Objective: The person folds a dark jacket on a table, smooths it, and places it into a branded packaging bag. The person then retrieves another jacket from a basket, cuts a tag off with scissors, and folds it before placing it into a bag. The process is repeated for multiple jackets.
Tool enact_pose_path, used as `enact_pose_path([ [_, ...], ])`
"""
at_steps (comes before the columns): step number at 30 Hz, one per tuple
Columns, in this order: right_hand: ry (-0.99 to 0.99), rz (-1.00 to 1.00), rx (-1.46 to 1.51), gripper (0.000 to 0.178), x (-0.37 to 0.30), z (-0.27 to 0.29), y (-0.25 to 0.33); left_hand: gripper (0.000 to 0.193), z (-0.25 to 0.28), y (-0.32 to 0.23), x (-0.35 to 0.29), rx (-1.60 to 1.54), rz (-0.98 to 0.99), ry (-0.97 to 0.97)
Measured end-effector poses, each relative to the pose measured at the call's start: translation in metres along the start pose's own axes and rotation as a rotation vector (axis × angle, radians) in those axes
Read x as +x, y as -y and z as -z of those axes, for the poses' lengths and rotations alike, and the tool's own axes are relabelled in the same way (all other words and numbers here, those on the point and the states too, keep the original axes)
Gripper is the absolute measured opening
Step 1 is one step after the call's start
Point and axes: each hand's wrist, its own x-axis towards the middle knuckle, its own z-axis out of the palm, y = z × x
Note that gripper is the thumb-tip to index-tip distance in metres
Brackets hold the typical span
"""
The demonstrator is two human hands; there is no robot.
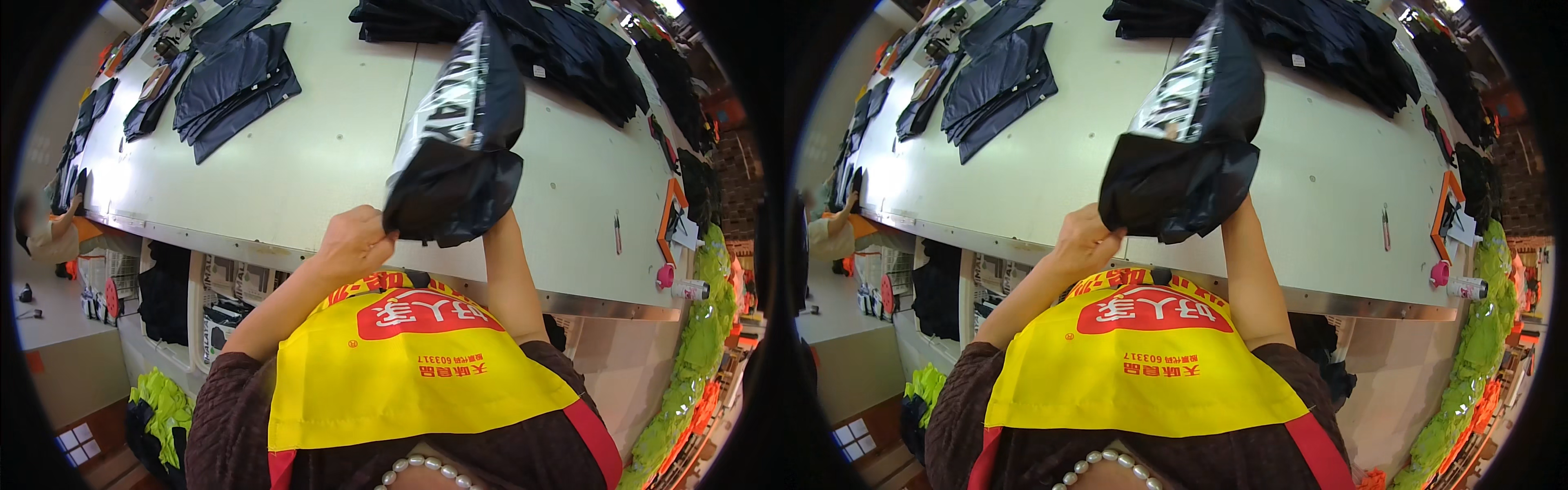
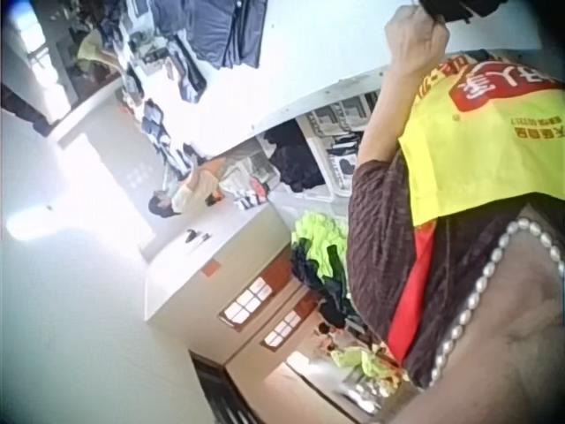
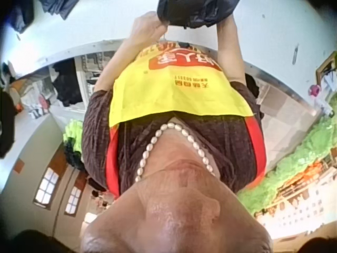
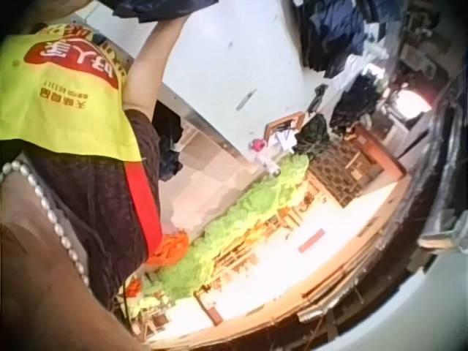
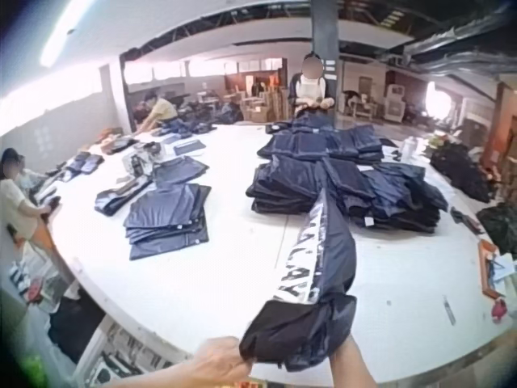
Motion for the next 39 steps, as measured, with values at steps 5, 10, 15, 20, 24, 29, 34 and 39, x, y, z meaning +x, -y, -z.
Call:
enact_pose_path([
  [5,0.006,0.086,0.008,0.044,0.0,-0.005,0.008,0.011,-0.03,0.029,-0.01,-0.144,-0.028,-0.193],
  [10,-0.036,0.098,-0.034,0.044,0.0,-0.004,0.015,0.026,-0.057,0.058,-0.013,-0.845,0.387,-0.271],
  [15,-0.14,0.108,-0.131,0.046,0.0,0.004,0.014,0.013,-0.057,0.047,0.004,-0.11,0.382,-0.03],
  [20,-0.199,0.045,-0.507,0.05,0.026,0.006,0.027,0.036,-0.088,0.012,0.006,-0.077,0.24,0.292],
  [24,-0.061,-0.106,-1.188,0.054,0.038,-0.005,0.043,0.041,-0.116,0.044,0.006,-0.408,0.574,0.432],
  [29,0.493,-0.006,-1.487,0.064,-0.031,-0.045,0.091,0.027,-0.136,0.056,0.001,-0.862,0.636,0.026],
  [34,0.532,0.64,-1.876,0.107,-0.093,-0.034,0.047,0.015,-0.129,0.072,0.009,-0.711,0.553,0.105],
  [39,0.539,0.712,-2.037,0.093,-0.078,-0.055,0.027,0.021,-0.107,0.081,0.017,-0.708,0.533,0.128],
])
